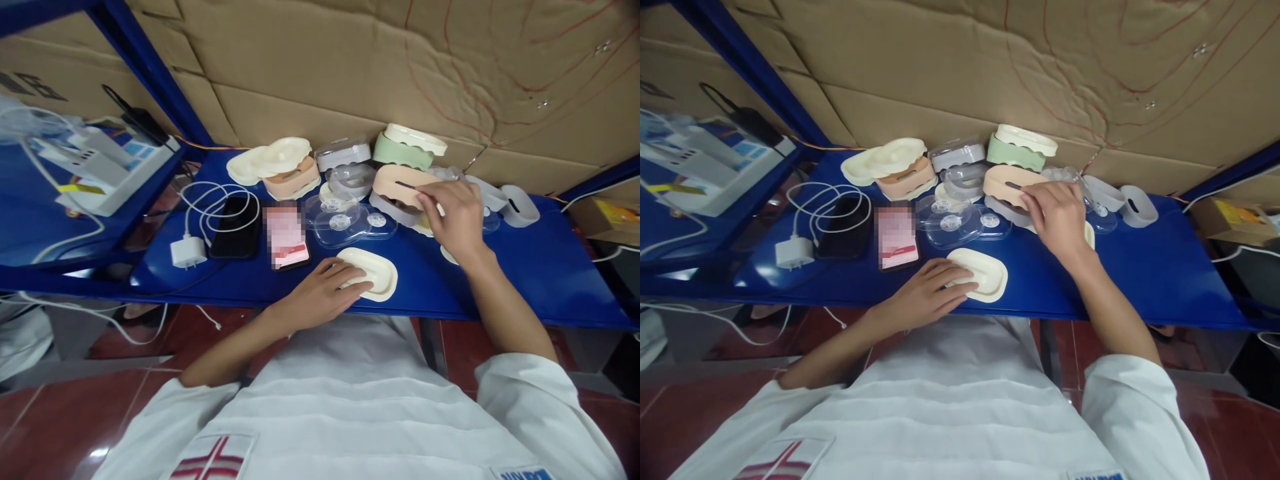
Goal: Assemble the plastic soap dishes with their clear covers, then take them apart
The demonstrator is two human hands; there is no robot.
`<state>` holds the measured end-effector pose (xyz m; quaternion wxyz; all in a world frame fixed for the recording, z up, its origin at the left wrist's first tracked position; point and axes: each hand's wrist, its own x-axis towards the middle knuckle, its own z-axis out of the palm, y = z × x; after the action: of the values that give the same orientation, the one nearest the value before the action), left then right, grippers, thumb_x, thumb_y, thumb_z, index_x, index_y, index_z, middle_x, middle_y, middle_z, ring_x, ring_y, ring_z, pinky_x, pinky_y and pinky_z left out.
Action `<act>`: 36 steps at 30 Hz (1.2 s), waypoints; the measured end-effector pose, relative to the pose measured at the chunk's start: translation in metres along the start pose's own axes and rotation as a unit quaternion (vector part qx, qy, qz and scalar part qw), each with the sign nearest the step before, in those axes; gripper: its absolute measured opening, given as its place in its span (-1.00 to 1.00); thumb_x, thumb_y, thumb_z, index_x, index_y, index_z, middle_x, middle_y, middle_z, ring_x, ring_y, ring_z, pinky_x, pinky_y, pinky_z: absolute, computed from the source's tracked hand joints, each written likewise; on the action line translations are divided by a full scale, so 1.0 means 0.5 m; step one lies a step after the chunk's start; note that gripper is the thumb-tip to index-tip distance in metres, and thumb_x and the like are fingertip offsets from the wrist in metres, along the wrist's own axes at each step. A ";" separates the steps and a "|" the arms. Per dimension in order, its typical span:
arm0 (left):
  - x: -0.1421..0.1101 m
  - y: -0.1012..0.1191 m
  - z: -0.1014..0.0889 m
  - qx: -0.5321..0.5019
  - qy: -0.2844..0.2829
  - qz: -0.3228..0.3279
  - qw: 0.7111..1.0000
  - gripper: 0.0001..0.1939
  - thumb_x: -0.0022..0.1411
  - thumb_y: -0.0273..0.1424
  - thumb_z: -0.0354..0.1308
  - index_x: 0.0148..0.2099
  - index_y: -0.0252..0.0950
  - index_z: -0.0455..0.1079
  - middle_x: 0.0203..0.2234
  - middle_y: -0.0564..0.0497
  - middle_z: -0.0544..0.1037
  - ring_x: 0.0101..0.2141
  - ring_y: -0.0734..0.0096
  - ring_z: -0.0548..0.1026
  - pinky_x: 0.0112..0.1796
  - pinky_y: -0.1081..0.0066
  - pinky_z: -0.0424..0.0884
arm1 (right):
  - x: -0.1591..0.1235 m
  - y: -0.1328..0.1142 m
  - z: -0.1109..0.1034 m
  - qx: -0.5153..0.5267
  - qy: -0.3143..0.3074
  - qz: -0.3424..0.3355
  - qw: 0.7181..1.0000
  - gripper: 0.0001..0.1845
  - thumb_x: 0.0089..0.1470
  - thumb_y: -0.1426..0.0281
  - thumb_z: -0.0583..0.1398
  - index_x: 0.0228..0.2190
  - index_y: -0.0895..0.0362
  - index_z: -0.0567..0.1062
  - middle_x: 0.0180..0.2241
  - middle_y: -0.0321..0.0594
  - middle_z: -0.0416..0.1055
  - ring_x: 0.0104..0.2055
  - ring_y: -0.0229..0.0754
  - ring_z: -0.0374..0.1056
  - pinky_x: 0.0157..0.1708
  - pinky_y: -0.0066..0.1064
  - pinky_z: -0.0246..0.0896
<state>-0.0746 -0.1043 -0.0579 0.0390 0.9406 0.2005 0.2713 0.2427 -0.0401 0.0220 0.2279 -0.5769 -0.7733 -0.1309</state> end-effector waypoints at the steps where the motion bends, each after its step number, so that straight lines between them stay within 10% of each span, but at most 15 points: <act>1: -0.001 -0.001 0.000 0.000 0.009 -0.003 1.000 -0.72 0.57 -0.45 0.18 0.25 -0.20 0.50 0.14 -0.12 0.64 0.11 0.17 0.59 0.18 0.13 0.48 | -0.018 -0.008 -0.013 0.006 0.013 0.007 1.000 -0.50 0.55 0.10 -0.02 0.04 0.03 0.64 0.04 -0.05 0.65 0.17 0.16 0.51 0.24 0.10 0.22; 12: -0.008 -0.009 0.010 -0.025 0.048 -0.064 0.996 -0.25 0.46 -0.40 0.34 0.55 -0.15 0.13 0.46 -0.37 0.27 0.43 -0.15 0.34 0.30 -0.15 0.48 | -0.298 -0.144 0.007 0.150 0.060 -0.048 0.986 -0.62 0.40 0.41 0.24 0.13 -0.19 0.62 -0.08 -0.24 0.69 -0.02 0.09 0.63 0.01 0.04 0.46; 19: -0.007 -0.013 0.008 -0.001 0.027 -0.062 0.998 -0.63 0.48 -0.32 0.33 0.26 -0.23 0.45 0.28 -0.25 0.50 0.37 -0.11 0.38 0.31 -0.10 0.49 | -0.262 -0.112 0.020 0.161 0.005 -0.121 0.980 -0.61 0.41 0.33 0.26 0.21 -0.13 0.58 0.11 -0.13 0.62 0.19 0.11 0.53 0.18 0.03 0.43; 26: -0.003 -0.006 0.005 0.049 0.046 -0.072 0.995 -0.83 0.48 -0.30 0.34 0.06 -0.17 0.56 0.08 -0.14 0.62 0.24 -0.05 0.48 0.25 -0.09 0.49 | -0.224 0.000 0.027 0.027 -0.024 -0.012 0.999 -0.47 0.43 0.18 0.23 0.35 -0.08 0.44 0.43 0.02 0.34 0.46 0.28 0.26 0.36 0.22 0.19; 36: -0.002 -0.012 0.010 0.023 0.072 -0.049 0.996 -0.80 0.51 -0.22 0.33 -0.04 -0.25 0.51 -0.13 -0.09 0.61 -0.03 0.11 0.57 0.02 0.12 0.51 | -0.272 -0.041 0.032 0.025 -0.026 -0.034 0.999 -0.64 0.49 0.30 0.18 0.22 0.03 0.57 0.26 -0.04 0.55 0.29 0.08 0.47 0.33 0.02 0.20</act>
<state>-0.0749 -0.0990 -0.0640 0.0164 0.9083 0.2549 0.3313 0.2516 -0.1521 -0.0592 0.2175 -0.5474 -0.8013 -0.1044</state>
